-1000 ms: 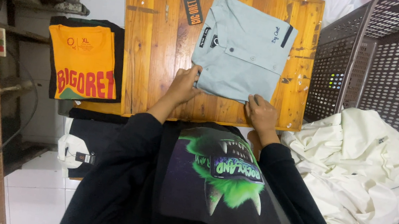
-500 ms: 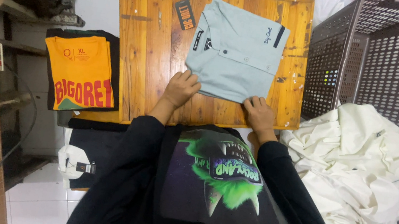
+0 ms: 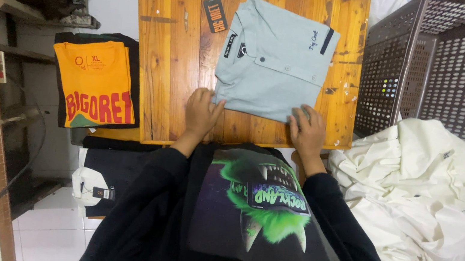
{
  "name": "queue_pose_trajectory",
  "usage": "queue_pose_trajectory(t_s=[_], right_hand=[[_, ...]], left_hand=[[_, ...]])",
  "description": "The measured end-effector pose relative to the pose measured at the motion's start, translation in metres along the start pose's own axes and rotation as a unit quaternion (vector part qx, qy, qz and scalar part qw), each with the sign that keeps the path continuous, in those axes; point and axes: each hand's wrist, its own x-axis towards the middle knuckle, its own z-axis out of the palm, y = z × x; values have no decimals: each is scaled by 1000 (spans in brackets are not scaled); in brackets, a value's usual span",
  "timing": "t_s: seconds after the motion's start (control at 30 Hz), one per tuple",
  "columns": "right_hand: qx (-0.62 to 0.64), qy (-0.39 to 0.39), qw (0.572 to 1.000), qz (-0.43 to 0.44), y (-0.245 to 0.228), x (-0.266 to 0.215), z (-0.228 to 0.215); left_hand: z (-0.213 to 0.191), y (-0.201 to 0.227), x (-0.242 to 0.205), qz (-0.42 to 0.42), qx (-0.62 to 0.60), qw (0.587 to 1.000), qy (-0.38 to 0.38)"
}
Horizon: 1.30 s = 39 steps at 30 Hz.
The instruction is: A person carefully folds a light blue button-down shirt on a wooden table, smoothing out wrinkles at each step.
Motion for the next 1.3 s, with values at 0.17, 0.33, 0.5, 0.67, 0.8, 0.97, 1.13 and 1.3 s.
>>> queue_pose_trajectory(t_s=[0.17,0.33,0.5,0.67,0.8,0.97,1.13,1.3], right_hand=[[51,-24,997,-50,-6,4,21],[103,-53,983,-143,-37,26,32],[43,-28,978,-202,-69,52,38],[-22,-3,978,-209,-58,38,77],[-60,5,979,-196,-56,43,84],[-52,-7,968,-245,-66,46,82],[20,-48,957,-285,-58,38,64],[-21,-29,999,12,-15,3,47]], left_hand=[[-8,11,16,-73,-91,982,-145],[17,-25,8,-118,-91,960,-235],[15,-21,15,-152,-298,933,-130],[6,-12,20,-153,-299,936,-105],[11,-2,16,-416,-380,821,-96],[14,21,22,-482,-436,749,-128],[30,7,20,-455,-503,730,-78],[45,-30,5,-435,-461,770,-78]])
